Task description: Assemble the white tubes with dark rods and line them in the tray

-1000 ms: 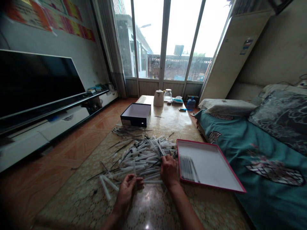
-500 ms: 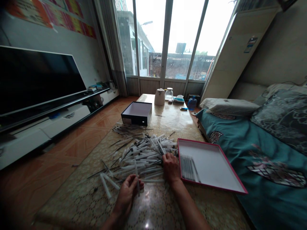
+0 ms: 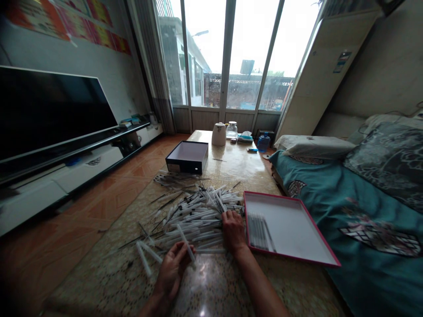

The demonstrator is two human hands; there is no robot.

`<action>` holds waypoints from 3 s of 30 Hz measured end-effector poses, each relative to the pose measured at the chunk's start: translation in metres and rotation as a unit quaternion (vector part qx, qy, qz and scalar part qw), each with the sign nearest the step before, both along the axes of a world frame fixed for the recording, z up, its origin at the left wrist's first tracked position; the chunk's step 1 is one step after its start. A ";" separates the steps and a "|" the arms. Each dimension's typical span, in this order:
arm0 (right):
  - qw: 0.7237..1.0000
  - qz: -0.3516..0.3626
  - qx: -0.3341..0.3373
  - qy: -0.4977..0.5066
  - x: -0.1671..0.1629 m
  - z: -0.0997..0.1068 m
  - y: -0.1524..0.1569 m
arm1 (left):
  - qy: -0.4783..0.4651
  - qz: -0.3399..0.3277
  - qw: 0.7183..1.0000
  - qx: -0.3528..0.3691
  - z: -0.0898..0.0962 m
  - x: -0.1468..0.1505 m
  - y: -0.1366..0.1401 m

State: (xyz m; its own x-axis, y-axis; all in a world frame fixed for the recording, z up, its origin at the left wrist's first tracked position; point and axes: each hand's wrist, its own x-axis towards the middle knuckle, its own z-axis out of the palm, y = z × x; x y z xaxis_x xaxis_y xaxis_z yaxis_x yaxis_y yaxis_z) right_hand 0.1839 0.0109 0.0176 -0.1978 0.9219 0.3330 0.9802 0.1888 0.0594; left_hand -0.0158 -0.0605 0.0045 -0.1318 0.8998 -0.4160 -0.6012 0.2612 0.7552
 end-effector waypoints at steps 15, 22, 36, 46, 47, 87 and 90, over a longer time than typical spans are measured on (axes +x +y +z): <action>0.978 0.069 -0.004 0.196 0.004 0.006 -0.026 | -0.108 0.073 0.991 -0.020 -0.003 -0.006 0.003; 0.887 0.115 -0.019 0.446 -0.011 0.000 -0.072 | -0.155 0.128 0.980 -0.008 -0.001 -0.006 0.006; 0.896 0.123 0.012 0.426 -0.023 0.004 -0.079 | -0.146 0.140 0.979 -0.003 0.006 -0.009 0.007; 0.898 0.119 -0.007 0.424 -0.030 0.003 -0.077 | -0.105 0.102 0.989 0.018 0.004 -0.003 0.001; 0.893 0.118 -0.015 0.434 -0.032 0.003 -0.077 | -0.099 0.093 0.991 0.017 0.005 -0.002 0.000; 0.995 0.003 -0.088 0.053 -0.005 -0.003 -0.009 | -0.260 -0.018 0.965 -0.004 -0.014 -0.007 -0.007; 0.994 0.012 -0.096 0.047 -0.007 0.003 -0.005 | -0.256 -0.013 0.966 -0.005 -0.014 -0.006 -0.007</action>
